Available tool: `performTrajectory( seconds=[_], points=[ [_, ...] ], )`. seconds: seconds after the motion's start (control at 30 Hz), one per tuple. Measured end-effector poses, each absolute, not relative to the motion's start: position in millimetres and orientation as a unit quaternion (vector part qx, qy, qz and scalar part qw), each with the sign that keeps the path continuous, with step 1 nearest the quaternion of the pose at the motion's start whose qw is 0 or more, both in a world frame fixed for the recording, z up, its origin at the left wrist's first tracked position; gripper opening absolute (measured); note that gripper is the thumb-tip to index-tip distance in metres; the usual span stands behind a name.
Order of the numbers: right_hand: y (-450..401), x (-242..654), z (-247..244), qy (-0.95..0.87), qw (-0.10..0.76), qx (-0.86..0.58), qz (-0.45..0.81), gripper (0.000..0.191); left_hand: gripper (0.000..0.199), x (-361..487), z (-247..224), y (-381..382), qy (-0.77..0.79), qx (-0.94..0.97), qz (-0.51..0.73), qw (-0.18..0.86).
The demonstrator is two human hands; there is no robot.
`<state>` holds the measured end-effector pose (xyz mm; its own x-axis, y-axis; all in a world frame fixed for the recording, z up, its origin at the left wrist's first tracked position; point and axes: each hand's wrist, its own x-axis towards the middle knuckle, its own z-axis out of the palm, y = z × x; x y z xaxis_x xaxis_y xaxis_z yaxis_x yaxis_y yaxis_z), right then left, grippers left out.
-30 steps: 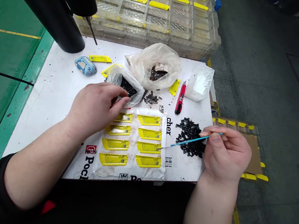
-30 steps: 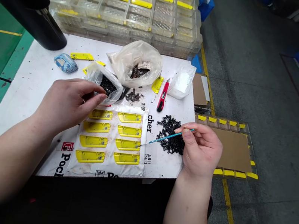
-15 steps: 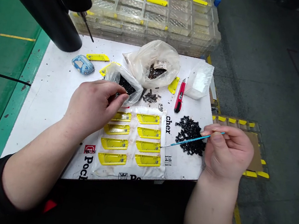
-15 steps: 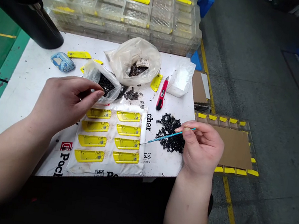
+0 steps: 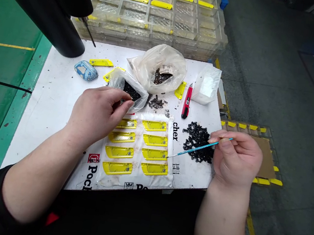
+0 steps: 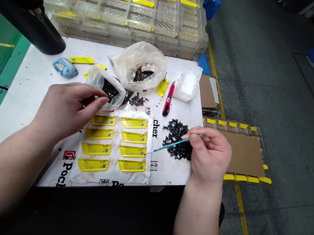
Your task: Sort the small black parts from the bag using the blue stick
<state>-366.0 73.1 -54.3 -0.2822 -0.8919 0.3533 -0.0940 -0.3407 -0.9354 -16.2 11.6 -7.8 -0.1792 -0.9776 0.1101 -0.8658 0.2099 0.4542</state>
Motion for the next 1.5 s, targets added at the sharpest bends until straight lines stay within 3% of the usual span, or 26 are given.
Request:
performTrajectory(
  seconds=[0.17, 0.37, 0.47, 0.6, 0.7, 1.0, 1.5],
  points=[
    [74, -365, -58, 0.509, 0.316, -0.499, -0.626, 0.014, 0.032, -16, -8, 11, -0.756, 0.609, -0.149, 0.187],
    [71, -365, -53, 0.494, 0.297, -0.436, -0.692, 0.027, 0.035, -12, -10, 10, -0.751, 0.617, -0.146, 0.181],
    [63, -365, -40, 0.488, 0.248, -0.396, -0.737, 0.026, 0.037, -8, -12, 8, -0.751, 0.619, -0.142, 0.181],
    [39, -366, -16, 0.522, 0.101, -0.374, -0.76, 0.023, 0.039, -6, -13, 7, -0.75, 0.622, -0.144, 0.173],
    [18, -370, -3, 0.556, 0.011, -0.399, -0.729, 0.026, 0.039, -6, -13, 6, -0.747, 0.625, -0.15, 0.168],
    [-9, -367, -20, 0.635, -0.065, -0.507, -0.58, 0.029, 0.044, -5, -14, 5, -0.735, 0.639, -0.171, 0.152],
    [-6, -367, -32, 0.621, -0.114, -0.571, -0.524, 0.017, 0.046, -5, -14, 5, -0.745, 0.617, -0.205, 0.151]
  ],
)
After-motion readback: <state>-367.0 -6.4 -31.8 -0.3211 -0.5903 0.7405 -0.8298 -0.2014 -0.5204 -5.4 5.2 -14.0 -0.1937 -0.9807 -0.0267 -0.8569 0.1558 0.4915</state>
